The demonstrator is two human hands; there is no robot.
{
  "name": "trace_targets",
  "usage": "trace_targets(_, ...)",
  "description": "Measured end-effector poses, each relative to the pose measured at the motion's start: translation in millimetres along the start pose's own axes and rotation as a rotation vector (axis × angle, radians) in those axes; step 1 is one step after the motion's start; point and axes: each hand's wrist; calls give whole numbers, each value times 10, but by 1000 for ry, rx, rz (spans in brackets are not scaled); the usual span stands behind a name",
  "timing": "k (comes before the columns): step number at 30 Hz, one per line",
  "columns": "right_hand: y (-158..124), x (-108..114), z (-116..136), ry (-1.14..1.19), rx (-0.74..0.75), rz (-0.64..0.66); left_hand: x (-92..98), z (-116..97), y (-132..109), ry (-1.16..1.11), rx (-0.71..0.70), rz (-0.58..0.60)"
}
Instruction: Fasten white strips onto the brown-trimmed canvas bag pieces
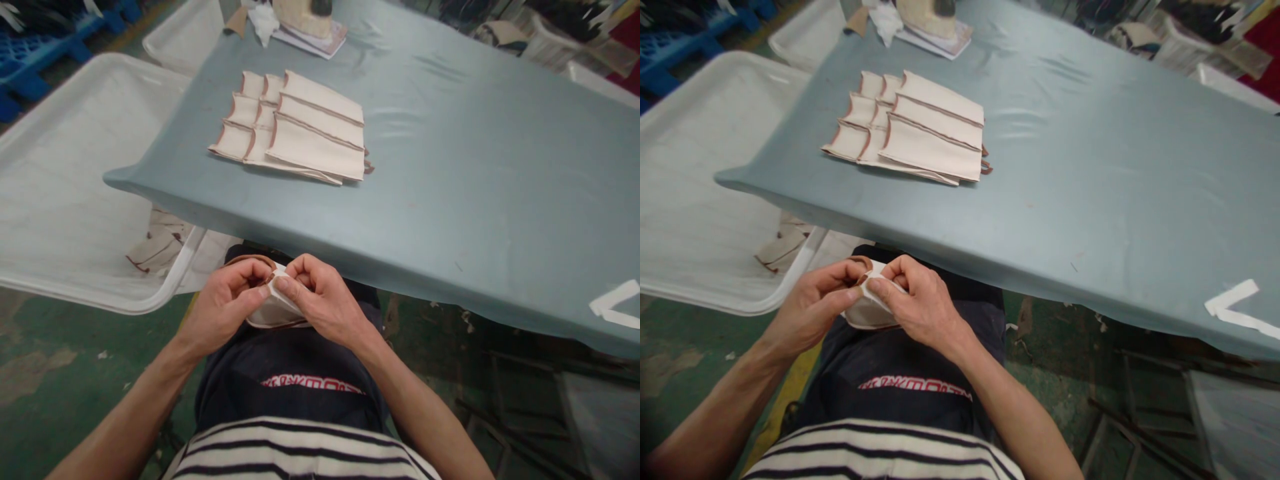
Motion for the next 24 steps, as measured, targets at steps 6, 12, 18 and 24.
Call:
trace_targets(6, 29, -45, -62, 284, -92, 112, -169, -149, -13, 172, -28, -115)
trace_targets(12, 125, -29, -182, 497, -168, 356, -286, -103, -43, 133, -55, -165)
trace_targets(18, 263, -63, -252, 566, -34, 427, -278, 5, 51, -17, -119, -103)
trace_targets(24, 351, -140, -198, 611, 56, 371, -167, -61, 146, -88, -144, -16)
Point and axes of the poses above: each hand's wrist, its own y-axis towards the middle knuckle, its own x-axis out of the back of the hand, z = x × y, and after that the axes turned 6 degrees about -y, right-handed
